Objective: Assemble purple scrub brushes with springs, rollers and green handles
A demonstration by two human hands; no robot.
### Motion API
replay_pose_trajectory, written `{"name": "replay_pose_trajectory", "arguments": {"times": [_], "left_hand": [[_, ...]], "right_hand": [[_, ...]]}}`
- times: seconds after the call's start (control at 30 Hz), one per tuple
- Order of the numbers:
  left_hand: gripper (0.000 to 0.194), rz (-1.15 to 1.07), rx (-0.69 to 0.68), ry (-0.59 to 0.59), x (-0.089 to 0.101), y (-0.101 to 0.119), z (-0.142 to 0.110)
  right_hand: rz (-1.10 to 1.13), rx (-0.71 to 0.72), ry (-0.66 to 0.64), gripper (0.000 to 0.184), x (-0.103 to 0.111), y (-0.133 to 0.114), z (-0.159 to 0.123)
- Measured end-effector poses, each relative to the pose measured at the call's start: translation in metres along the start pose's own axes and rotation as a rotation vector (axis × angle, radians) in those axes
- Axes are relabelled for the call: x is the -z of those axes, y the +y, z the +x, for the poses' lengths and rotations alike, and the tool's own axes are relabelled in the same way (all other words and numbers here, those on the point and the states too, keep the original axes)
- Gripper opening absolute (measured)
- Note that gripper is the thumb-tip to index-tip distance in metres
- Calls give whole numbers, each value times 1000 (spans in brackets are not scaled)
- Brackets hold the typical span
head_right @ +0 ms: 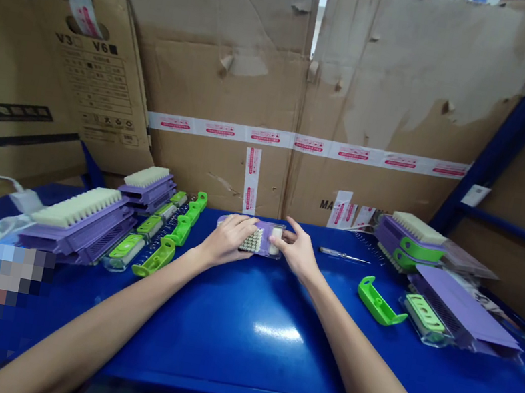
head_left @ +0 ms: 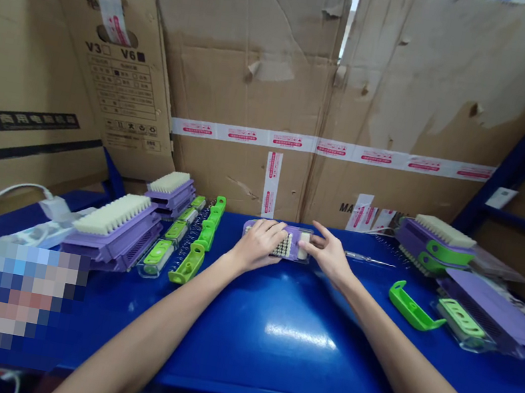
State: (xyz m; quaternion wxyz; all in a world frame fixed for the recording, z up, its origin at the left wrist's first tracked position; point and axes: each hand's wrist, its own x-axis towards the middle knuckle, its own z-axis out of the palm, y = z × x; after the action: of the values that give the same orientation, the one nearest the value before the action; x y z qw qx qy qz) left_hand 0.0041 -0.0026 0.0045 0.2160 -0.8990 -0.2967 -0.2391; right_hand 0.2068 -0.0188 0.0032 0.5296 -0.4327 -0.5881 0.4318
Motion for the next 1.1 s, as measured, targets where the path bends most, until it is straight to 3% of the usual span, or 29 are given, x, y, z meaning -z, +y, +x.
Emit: {"name": "replay_pose_trajectory", "arguments": {"times": [0.17, 0.33, 0.53, 0.73, 0.87, 0.97, 1.1], "left_hand": [[52, 10, 43, 7, 4, -2, 2], [54, 16, 170, -1, 6, -8, -2], [55, 39, 321, -79, 4, -12, -6], [68, 18, 536, -85, -2, 1, -4], [77, 44, 629, -151, 11, 9, 3], [71, 68, 700, -101, 28, 12, 8], [57, 60, 639, -85, 35, 14, 7]], "right_hand": [[-148, -47, 62, 81, 1, 9, 5], [-522, -46, 162, 70, 8, 13, 8], [-744, 130, 188, 55, 16, 16, 6], [-853, 315, 118, 53, 17, 23, 2], [-874, 387, 123, 51, 16, 24, 3], [-847, 380, 188, 49, 17, 17, 2], [-743, 297, 163, 48, 16, 0, -3]]}}
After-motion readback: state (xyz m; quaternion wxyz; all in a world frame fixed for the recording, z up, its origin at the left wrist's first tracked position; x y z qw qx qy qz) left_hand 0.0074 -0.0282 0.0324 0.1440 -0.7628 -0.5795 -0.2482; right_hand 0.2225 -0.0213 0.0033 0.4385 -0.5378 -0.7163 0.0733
